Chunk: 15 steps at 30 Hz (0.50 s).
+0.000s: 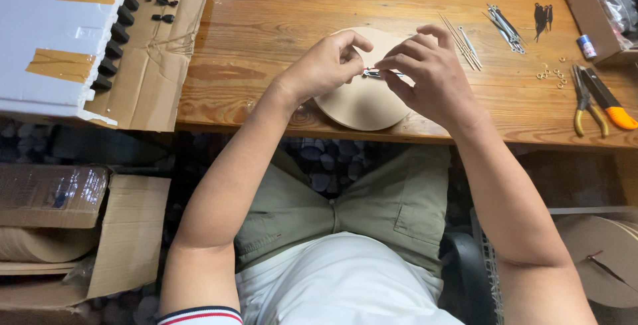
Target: The person assembles a clock by attaching the hands to a round wooden face using a small metal tool. They then use a magnet to test the movement of the hands and a feather duster to clean the surface before placing the finished clock into a white plastic crate.
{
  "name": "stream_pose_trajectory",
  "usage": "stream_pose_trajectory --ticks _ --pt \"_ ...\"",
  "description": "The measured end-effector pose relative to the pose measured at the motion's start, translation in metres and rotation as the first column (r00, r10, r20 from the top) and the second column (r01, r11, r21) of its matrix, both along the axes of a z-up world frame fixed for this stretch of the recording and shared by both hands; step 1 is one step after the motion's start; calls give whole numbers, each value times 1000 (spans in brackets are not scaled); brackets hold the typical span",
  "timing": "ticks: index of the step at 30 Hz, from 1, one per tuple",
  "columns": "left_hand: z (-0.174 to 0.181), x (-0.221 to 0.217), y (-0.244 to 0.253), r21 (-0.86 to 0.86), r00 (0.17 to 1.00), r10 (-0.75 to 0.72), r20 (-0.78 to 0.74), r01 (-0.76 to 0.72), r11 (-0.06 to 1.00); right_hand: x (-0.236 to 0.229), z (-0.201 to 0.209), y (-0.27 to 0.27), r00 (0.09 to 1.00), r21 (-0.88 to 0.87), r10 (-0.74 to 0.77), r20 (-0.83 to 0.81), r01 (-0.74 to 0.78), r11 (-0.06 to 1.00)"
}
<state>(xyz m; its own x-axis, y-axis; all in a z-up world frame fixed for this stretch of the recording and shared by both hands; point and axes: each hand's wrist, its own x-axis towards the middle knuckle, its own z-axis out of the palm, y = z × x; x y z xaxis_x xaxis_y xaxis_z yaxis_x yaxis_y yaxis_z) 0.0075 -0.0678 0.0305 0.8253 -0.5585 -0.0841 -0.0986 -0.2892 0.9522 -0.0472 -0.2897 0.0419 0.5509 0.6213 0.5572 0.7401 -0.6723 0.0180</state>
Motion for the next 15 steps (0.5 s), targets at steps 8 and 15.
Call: stream_pose_trajectory --ticks 8,15 --pt "-25 10 0 -47 979 11 202 -1 999 4 -15 4 998 10 -32 -45 32 999" --pt "-28 10 -1 -16 940 51 338 -49 999 7 -21 2 998 11 -55 -16 55 998"
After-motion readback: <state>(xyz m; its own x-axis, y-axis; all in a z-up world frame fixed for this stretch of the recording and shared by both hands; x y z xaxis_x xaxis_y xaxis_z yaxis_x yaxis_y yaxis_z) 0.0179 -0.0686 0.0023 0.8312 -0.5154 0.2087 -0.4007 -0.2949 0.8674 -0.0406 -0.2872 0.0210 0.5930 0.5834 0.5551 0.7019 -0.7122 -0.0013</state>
